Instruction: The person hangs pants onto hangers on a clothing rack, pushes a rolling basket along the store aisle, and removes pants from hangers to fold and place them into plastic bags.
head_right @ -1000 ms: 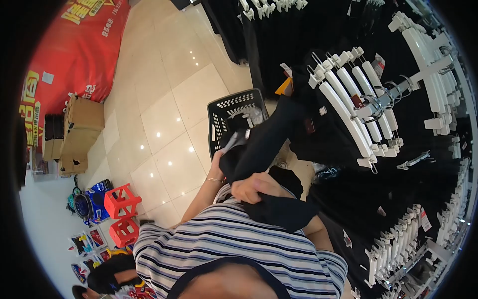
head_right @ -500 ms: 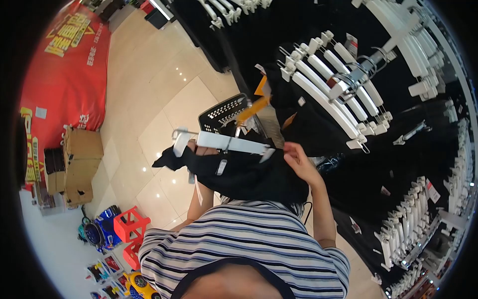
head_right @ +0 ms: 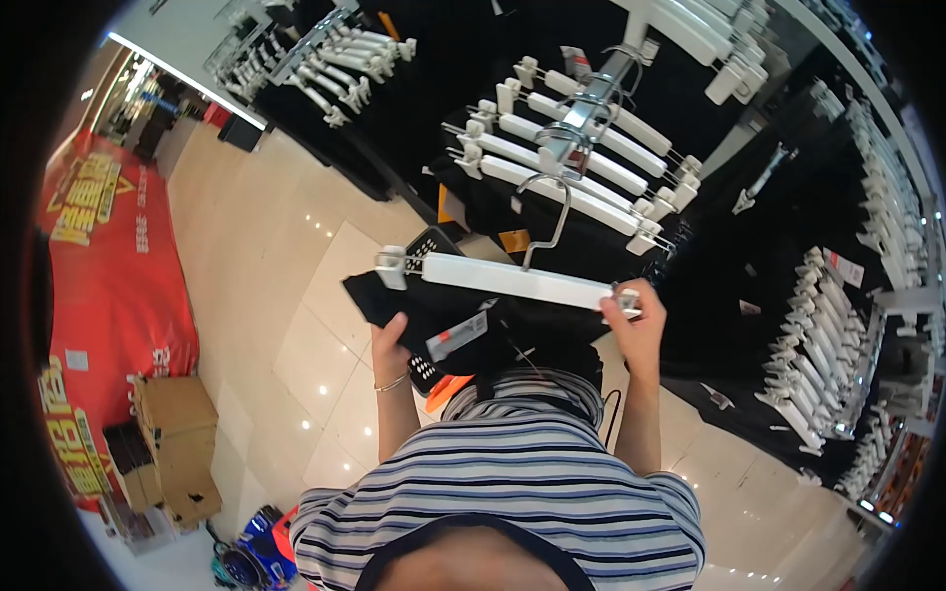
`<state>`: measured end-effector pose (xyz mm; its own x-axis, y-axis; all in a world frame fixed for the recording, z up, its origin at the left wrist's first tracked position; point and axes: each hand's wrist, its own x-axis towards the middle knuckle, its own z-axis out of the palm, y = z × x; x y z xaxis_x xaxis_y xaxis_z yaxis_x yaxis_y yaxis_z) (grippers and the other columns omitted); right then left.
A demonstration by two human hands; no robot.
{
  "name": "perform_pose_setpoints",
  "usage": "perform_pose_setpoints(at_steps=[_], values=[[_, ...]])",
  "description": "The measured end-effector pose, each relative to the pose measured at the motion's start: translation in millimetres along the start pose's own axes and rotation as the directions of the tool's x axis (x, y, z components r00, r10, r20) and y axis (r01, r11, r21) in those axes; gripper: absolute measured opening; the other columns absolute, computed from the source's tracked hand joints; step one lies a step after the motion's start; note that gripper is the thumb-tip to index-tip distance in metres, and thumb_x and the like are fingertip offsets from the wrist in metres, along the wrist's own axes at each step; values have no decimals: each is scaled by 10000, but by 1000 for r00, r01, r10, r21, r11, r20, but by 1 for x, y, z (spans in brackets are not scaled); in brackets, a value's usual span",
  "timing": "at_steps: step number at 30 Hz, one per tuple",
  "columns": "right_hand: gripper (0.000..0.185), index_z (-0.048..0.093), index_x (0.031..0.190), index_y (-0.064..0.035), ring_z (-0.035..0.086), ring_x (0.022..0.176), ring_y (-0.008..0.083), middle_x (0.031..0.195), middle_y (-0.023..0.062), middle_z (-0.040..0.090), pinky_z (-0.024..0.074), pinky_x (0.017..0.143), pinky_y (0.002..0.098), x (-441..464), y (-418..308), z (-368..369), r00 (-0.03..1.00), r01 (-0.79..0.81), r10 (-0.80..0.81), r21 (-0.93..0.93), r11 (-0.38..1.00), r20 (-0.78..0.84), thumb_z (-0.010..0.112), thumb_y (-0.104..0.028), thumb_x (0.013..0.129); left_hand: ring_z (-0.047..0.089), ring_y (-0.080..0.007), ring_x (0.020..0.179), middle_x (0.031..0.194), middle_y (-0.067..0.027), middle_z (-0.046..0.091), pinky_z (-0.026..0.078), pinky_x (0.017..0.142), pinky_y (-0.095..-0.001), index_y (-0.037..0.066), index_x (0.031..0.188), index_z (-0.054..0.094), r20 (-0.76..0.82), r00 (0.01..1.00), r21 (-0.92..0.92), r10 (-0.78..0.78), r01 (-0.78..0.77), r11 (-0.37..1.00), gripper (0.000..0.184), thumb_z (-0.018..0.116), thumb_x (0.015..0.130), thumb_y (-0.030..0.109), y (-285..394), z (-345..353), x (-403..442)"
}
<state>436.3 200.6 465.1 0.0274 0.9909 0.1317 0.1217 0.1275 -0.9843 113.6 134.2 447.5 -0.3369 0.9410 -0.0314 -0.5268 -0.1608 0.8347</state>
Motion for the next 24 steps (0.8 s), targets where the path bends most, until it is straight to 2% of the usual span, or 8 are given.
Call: perform_pose_setpoints(at_steps=[2, 3, 4, 9, 14, 16, 19, 24], values=[[164, 543, 797, -36, 473, 577, 25, 659, -24, 517, 352, 511, 173, 1, -8, -14, 996, 10, -14, -54, 999, -86, 691, -103, 779, 554, -197, 1047, 1148, -94, 564, 453, 910, -339, 0, 1217, 485, -10, 999, 294, -33, 35, 955, 440, 633, 804, 29, -16, 4, 18], [170, 543, 798, -36, 468, 584, 23, 657, -26, 514, 349, 515, 173, 1, -8, -18, 994, 33, -40, -72, 997, -103, 696, -107, 780, 523, -86, 913, 1003, -3, 583, 438, 805, -246, 3, 1126, 538, 3, 999, 299, -41, 38, 954, 358, 680, 808, 86, -16, 19, 27], [175, 543, 798, -37, 463, 592, 20, 655, -29, 512, 346, 519, 173, 2, -8, -21, 991, 58, -68, -90, 994, -118, 701, -111, 781, 514, -72, 878, 962, 10, 585, 432, 776, -230, 15, 1084, 564, -2, 1000, 355, 7, -6, 935, 307, 680, 809, 85, -24, 24, 40], [194, 543, 798, -35, 444, 620, 17, 672, -32, 516, 344, 534, 174, 14, -23, -13, 960, 55, -80, -98, 994, -269, 718, -117, 782, 508, -77, 805, 878, 25, 556, 437, 719, -222, 44, 1011, 575, 82, 996, 295, 22, -45, 955, 238, 688, 821, 133, -37, 47, 110], [219, 550, 807, -21, 475, 621, 34, 667, -5, 556, 400, 564, 191, 42, -21, 7, 901, 130, -198, -195, 972, -386, 741, -119, 763, 535, -104, 898, 971, -9, 592, 449, 783, -259, 24, 1078, 561, 178, 983, 237, -47, 4, 972, 300, 655, 856, 201, -35, 91, 170], [235, 548, 817, -24, 507, 590, 51, 649, 52, 591, 431, 553, 217, 50, -28, 15, 876, 153, -299, -370, 916, -378, 747, -136, 757, 519, -105, 929, 1000, -14, 595, 427, 821, -270, 12, 1105, 560, 199, 980, 280, -12, -45, 959, 344, 634, 873, 255, -50, 92, 194], [265, 552, 836, -29, 562, 572, 110, 660, 76, 607, 449, 552, 246, 59, -27, 24, 833, 190, -369, -413, 891, -413, 761, -165, 746, 494, -88, 879, 966, 2, 588, 403, 793, -253, 8, 1066, 585, 258, 965, 376, -42, -61, 925, 343, 619, 881, 295, -63, 92, 220], [282, 553, 847, -31, 586, 558, 171, 662, 90, 609, 462, 546, 274, 50, -7, 25, 805, 230, -446, -487, 843, -392, 773, -167, 734, 504, -86, 889, 974, 10, 579, 414, 804, -253, 25, 1075, 569, 295, 949, 307, -112, 17, 952, 336, 652, 859, 269, -77, 73, 231]])
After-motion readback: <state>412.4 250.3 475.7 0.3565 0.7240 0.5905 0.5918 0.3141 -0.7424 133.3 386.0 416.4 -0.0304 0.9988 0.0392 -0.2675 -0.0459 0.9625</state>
